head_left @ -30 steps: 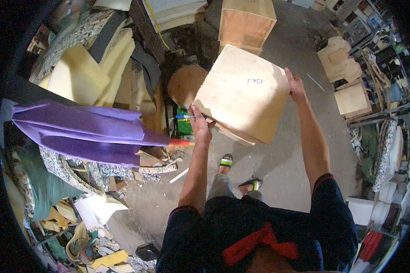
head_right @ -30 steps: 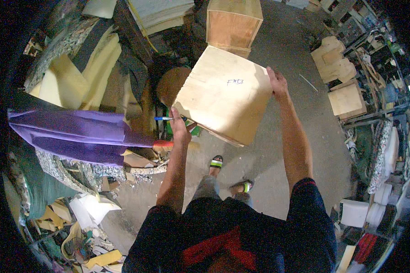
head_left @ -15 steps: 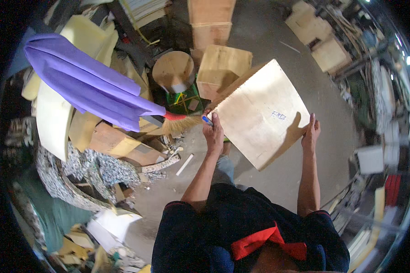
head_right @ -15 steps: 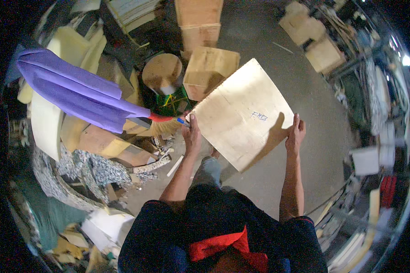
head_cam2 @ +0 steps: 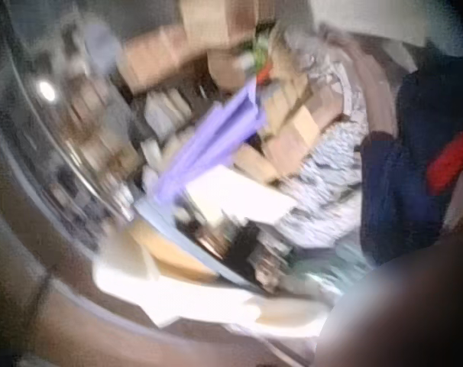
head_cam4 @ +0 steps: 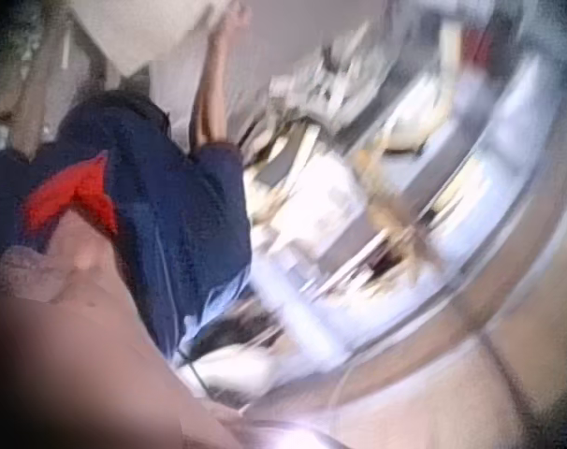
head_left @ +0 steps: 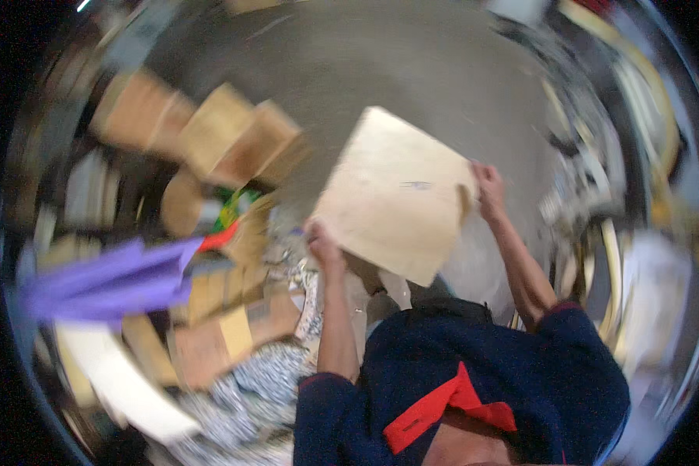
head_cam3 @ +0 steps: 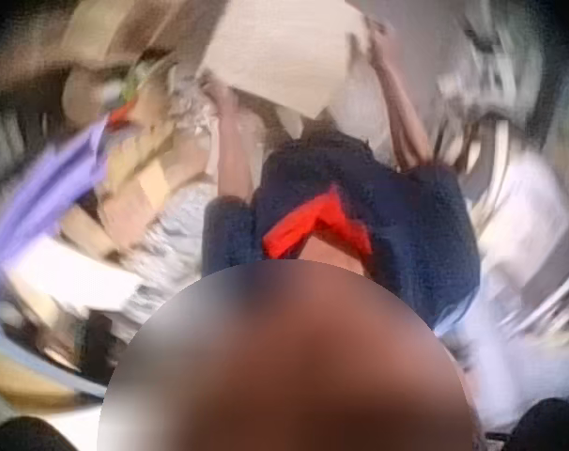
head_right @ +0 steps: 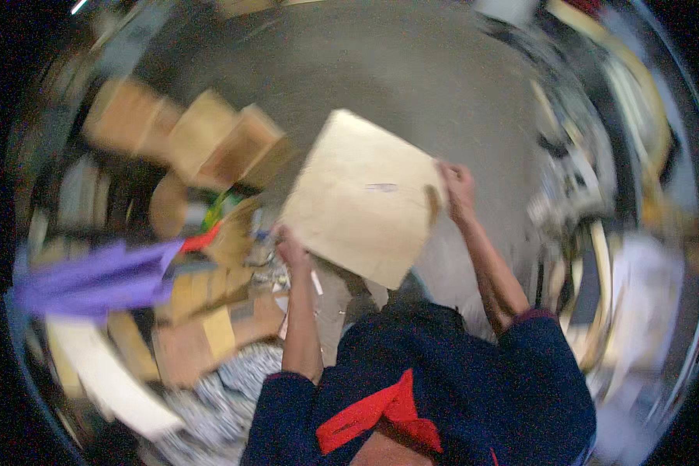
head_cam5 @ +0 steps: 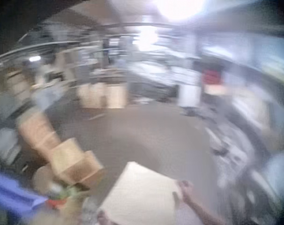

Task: The person picks up a small wooden box, sands its surfaces with sandpaper, sprays it with a spray gun, and then places a white sheet on top of it. The person handles the box and sheet by hand throughout the process.

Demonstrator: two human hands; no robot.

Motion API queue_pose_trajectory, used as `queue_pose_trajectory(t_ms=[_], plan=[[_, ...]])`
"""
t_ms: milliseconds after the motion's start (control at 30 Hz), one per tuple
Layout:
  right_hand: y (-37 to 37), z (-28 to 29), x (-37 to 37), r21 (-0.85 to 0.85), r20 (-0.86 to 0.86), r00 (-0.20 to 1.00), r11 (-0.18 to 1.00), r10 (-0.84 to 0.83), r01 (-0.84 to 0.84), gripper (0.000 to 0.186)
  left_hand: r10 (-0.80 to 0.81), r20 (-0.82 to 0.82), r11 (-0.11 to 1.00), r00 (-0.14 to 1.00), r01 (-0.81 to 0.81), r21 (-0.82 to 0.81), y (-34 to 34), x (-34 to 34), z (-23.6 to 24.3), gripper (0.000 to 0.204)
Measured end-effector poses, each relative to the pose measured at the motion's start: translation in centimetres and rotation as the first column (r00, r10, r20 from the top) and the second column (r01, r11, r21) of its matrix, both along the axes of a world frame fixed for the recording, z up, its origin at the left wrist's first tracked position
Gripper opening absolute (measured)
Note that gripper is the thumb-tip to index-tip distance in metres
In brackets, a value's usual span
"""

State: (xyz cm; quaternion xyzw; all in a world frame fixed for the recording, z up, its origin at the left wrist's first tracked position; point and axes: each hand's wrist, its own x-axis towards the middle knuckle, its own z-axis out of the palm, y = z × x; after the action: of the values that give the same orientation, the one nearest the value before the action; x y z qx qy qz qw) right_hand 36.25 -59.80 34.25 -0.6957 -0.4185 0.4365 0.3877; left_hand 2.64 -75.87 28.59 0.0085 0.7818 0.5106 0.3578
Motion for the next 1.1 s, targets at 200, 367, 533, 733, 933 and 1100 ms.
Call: queue_pose_trajectory(t_ms=[200,367,533,733,933,1100], plan=[[-14.9,-5.9,5.4,-0.019,0.038,0.985,0.985,-0.169,0.17,0.044,-0.115,0.083,0.969,0.99,0.094,0.228,-10.5,4.4,-3.8,0.051],[-24.6,-10.2,11.8,-0.147,0.047,0.931,0.92,-0.361,0.364,0.051,-0.253,0.069,0.959,0.965,0.241,0.151,-16.4,9.6,-6.1,0.052],[-32.8,-13.8,18.8,-0.097,0.172,0.901,0.904,-0.397,0.417,0.055,-0.379,0.066,0.921,0.923,0.37,0.126,-20.5,16.6,-8.1,0.046],[-40.2,-19.3,29.0,-0.201,0.17,0.885,0.864,-0.433,0.461,0.055,-0.419,0.174,0.908,0.891,0.413,0.073,-24.6,26.2,-13.2,0.046],[-45.7,-24.5,34.1,-0.242,0.144,0.868,0.833,-0.475,0.497,0.058,-0.488,0.154,0.873,0.859,0.483,0.067,-28.2,30.6,-18.9,0.047],[-47.7,-30.3,36.2,-0.384,-0.016,0.859,0.796,-0.512,0.467,0.064,-0.539,0.262,0.818,0.801,0.572,-0.067,-27.5,32.5,-22.2,0.055]])
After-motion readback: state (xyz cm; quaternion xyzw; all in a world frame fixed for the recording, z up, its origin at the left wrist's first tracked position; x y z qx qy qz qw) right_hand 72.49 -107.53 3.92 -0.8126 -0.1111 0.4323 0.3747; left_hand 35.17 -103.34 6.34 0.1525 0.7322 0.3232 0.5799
